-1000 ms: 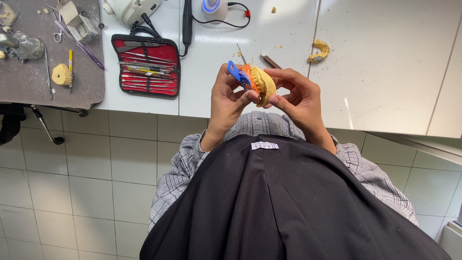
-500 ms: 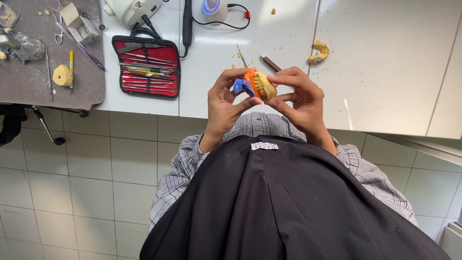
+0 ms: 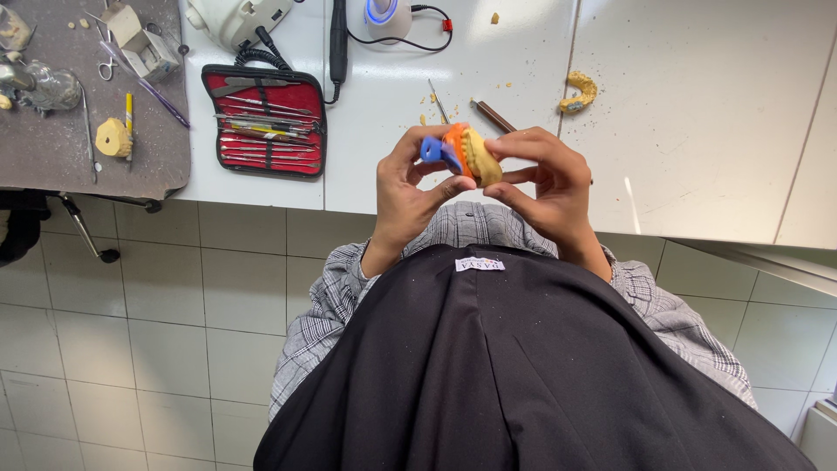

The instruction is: The person holds a dental plaster model with an orange base and trims and carves its edges using a handheld blade, rotating the model to work different sides. They periodically brush off debris and fit the trimmed model against a yellow denture arch on the bench to check the fit.

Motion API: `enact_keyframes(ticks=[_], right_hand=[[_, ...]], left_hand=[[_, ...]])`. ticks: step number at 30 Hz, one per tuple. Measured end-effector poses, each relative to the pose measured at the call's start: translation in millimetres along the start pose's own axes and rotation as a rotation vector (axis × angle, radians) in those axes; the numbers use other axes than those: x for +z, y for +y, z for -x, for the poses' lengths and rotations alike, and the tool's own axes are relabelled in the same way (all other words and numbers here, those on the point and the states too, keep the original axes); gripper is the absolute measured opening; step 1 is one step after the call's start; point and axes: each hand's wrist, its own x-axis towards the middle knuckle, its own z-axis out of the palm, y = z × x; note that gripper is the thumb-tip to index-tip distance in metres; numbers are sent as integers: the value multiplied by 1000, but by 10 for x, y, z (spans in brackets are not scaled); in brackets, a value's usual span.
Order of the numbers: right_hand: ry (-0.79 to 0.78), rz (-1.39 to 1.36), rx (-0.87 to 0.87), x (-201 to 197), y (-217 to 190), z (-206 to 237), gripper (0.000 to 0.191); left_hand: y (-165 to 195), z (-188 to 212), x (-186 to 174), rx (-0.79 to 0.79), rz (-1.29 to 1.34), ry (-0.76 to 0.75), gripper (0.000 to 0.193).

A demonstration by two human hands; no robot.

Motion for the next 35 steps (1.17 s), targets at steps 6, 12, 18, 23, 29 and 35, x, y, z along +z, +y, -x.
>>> enact_keyframes(ticks=[6,12,18,23,29,35], right_hand=[[56,-308,290,-27,39,13,49],[87,-444,377,-43,118,8,52],[92,-425,373,-33,143,8,45],[124,-333,283,6,136,25,40],[149,-322,208,45,95,44,36],[157,-349,184,79,120,56,36]], left_hand=[[-51,-37,28,-150,150,48,61],[-64,-54,57,-181,144,85,57],[16,8,103,-25,-27,140,56],[59,17,138,72,-157,189,56],[64,35,153,87,-165,193,51],[-26,69,170,208,-202,204,55]])
